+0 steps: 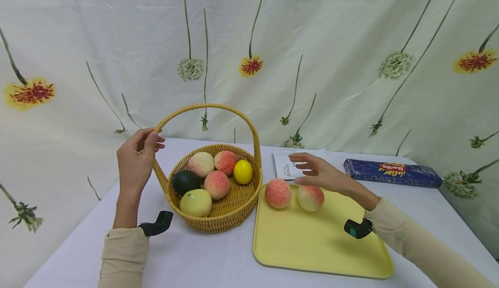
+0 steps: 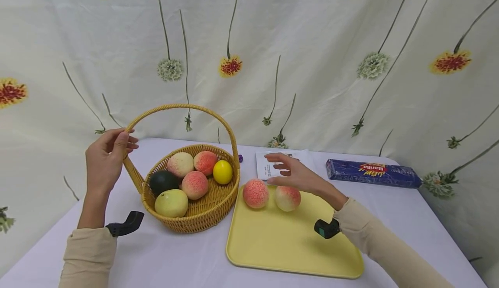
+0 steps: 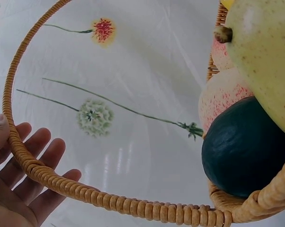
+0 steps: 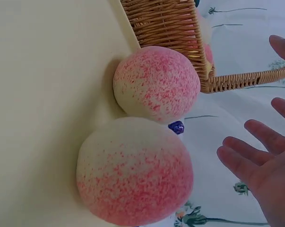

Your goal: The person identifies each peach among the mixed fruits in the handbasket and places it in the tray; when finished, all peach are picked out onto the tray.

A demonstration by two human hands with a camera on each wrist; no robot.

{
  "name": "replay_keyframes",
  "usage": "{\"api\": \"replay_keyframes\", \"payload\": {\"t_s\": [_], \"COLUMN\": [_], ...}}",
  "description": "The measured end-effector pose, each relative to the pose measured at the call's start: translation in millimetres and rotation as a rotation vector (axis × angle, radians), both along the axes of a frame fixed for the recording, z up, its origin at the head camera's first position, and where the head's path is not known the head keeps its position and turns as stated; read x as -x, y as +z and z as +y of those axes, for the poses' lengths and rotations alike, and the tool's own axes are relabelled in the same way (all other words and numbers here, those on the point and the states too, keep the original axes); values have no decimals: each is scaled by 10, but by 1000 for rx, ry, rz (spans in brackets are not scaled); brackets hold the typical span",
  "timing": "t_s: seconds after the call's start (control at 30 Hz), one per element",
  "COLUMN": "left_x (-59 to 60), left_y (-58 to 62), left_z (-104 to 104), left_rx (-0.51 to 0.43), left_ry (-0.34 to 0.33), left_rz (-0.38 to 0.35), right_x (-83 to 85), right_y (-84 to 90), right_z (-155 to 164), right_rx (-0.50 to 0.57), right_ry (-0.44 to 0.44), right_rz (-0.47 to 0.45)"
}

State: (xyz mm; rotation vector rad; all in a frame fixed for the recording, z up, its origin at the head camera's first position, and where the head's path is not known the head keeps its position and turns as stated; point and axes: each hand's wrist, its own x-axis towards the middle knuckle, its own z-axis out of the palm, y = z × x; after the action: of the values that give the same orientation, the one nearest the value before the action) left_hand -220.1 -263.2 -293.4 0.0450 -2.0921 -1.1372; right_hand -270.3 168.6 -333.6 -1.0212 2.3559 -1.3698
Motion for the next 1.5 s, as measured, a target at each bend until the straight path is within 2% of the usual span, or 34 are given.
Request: {"api": "replay_keyframes", "payload": {"t_s": [0.57,0.7,1.03,1.27,1.5], "left_x": [16,7,18,2,4], "left_y": [-7,-10,-5,-5,-1], "left_z": [-5,-9,3,5,0], "left_rx": [-8,-10,4,2,0], "left_ry": [3,7,5,4,2], "left_rz": [11,9,30,16,23], "right_x": [41,45,76,134,221], "right_y": [65,91,224,233,290], "right_z": [-711,-890,-1189,-1326,-1478], "right_rx": [-37,-93,-154,-163,-175], "right_ry": [164,170,189,203,203], "right_rz": [-12,-7,40,103,123]}}
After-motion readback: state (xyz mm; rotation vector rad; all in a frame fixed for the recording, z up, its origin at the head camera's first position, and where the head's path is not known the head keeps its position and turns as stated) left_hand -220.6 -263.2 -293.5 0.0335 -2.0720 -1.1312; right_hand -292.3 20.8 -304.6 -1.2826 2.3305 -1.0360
